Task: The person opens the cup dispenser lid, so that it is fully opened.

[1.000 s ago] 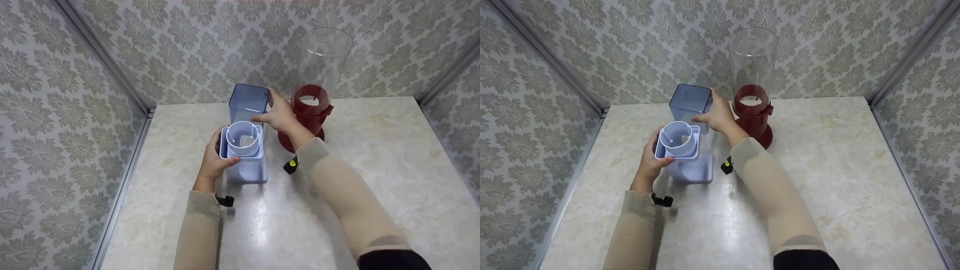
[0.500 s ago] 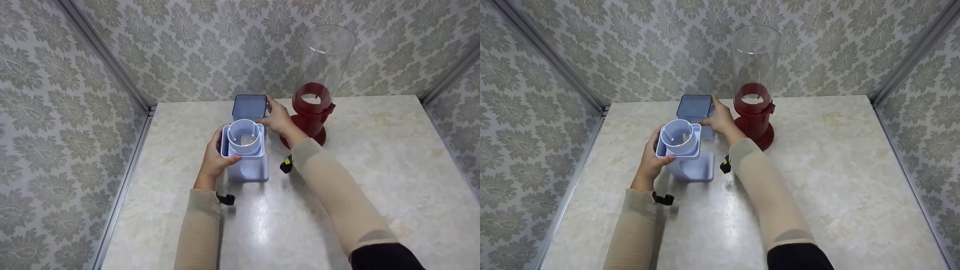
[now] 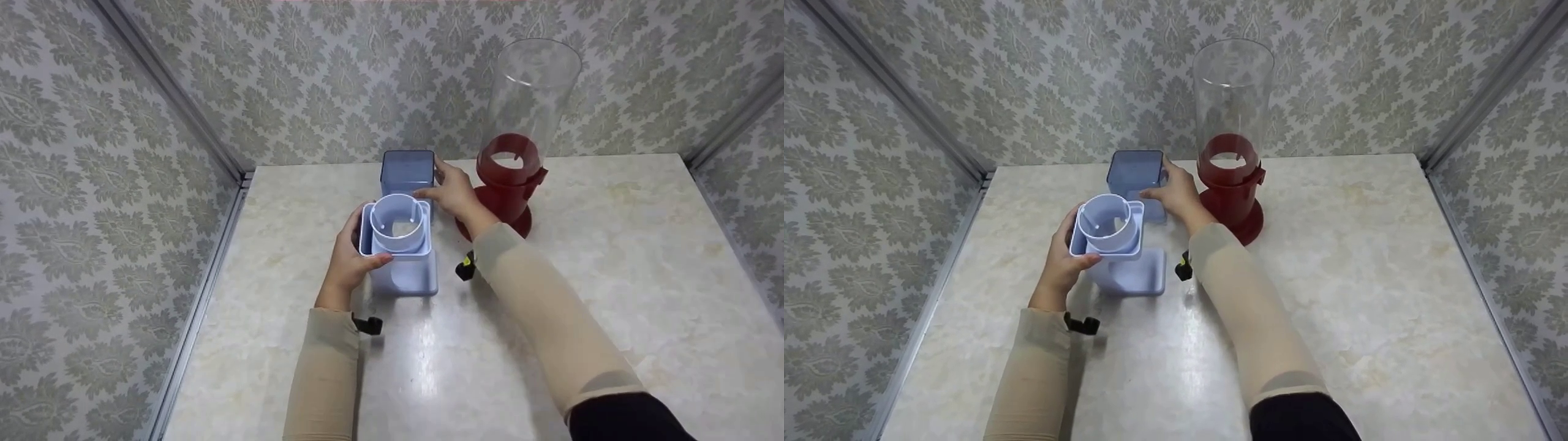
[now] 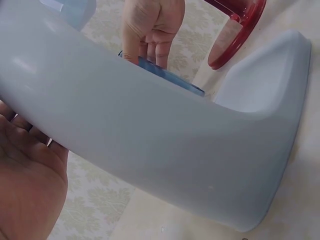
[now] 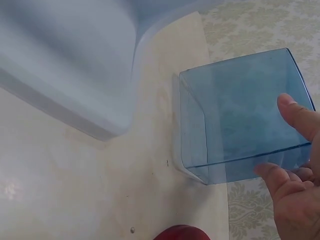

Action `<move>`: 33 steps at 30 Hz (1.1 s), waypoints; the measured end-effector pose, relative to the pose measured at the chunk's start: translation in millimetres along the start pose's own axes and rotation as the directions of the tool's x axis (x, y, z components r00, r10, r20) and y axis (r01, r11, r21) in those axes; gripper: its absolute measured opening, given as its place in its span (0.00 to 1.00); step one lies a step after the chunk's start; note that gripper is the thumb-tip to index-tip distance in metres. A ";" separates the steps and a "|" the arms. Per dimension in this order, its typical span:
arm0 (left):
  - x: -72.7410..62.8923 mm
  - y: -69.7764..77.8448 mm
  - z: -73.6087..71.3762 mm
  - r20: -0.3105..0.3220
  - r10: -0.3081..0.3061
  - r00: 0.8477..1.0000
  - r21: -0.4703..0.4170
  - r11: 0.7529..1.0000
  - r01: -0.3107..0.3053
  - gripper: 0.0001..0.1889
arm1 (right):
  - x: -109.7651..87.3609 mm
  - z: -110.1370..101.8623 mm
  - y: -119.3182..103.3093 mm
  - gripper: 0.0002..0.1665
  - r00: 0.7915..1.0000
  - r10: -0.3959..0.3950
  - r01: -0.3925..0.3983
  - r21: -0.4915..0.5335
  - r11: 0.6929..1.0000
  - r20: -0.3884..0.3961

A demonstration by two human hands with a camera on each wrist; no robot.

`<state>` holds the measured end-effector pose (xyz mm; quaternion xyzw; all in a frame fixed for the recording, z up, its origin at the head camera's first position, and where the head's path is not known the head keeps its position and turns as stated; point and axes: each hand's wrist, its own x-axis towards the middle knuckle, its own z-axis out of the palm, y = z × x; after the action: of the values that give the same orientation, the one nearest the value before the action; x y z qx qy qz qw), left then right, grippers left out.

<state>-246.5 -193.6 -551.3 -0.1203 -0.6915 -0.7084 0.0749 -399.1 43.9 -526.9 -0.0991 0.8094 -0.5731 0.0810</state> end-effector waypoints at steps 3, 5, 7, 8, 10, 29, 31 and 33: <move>0.1 0.2 1.4 0.000 0.004 1.000 -0.016 1.000 -0.004 0.84 | -0.2 -0.8 1.7 0.64 1.000 -0.004 0.004 -0.015 1.000 -0.006; 0.3 0.3 1.4 -0.002 0.011 1.000 -0.015 1.000 -0.011 0.83 | 0.2 -0.1 2.6 0.64 1.000 -0.007 0.007 -0.023 1.000 -0.008; 0.2 0.4 1.7 -0.003 0.016 1.000 -0.011 1.000 -0.016 0.83 | 0.3 0.7 4.2 0.64 1.000 -0.017 0.017 -0.026 1.000 -0.008; 0.3 0.4 1.9 -0.005 0.017 1.000 -0.009 1.000 -0.017 0.84 | 0.1 1.1 5.2 0.63 1.000 -0.024 0.024 -0.029 0.999 -0.009; 0.3 0.1 2.2 -0.007 0.018 1.000 -0.007 1.000 -0.018 0.84 | -0.6 2.1 7.2 0.63 0.999 -0.038 0.038 -0.033 0.999 -0.010; -11.9 22.9 1.9 -0.011 0.113 0.994 -0.006 0.994 -0.113 0.91 | -49.4 -10.0 0.5 0.58 0.989 -0.146 0.146 -0.015 0.989 -0.019; -17.1 36.0 7.1 -0.063 0.177 0.982 0.048 0.983 -0.175 0.88 | -63.8 -14.4 -1.9 0.55 0.979 -0.201 0.202 0.025 0.979 -0.018; -22.9 51.4 15.1 -0.095 0.259 0.961 0.108 0.962 -0.249 0.84 | -80.0 -19.9 -3.4 0.52 0.969 -0.248 0.249 0.054 0.967 -0.025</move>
<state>-209.6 -181.6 -507.9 -0.1657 -0.6981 -0.6646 0.2085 -326.3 81.2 -515.8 -0.1923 0.7748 -0.6022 0.0042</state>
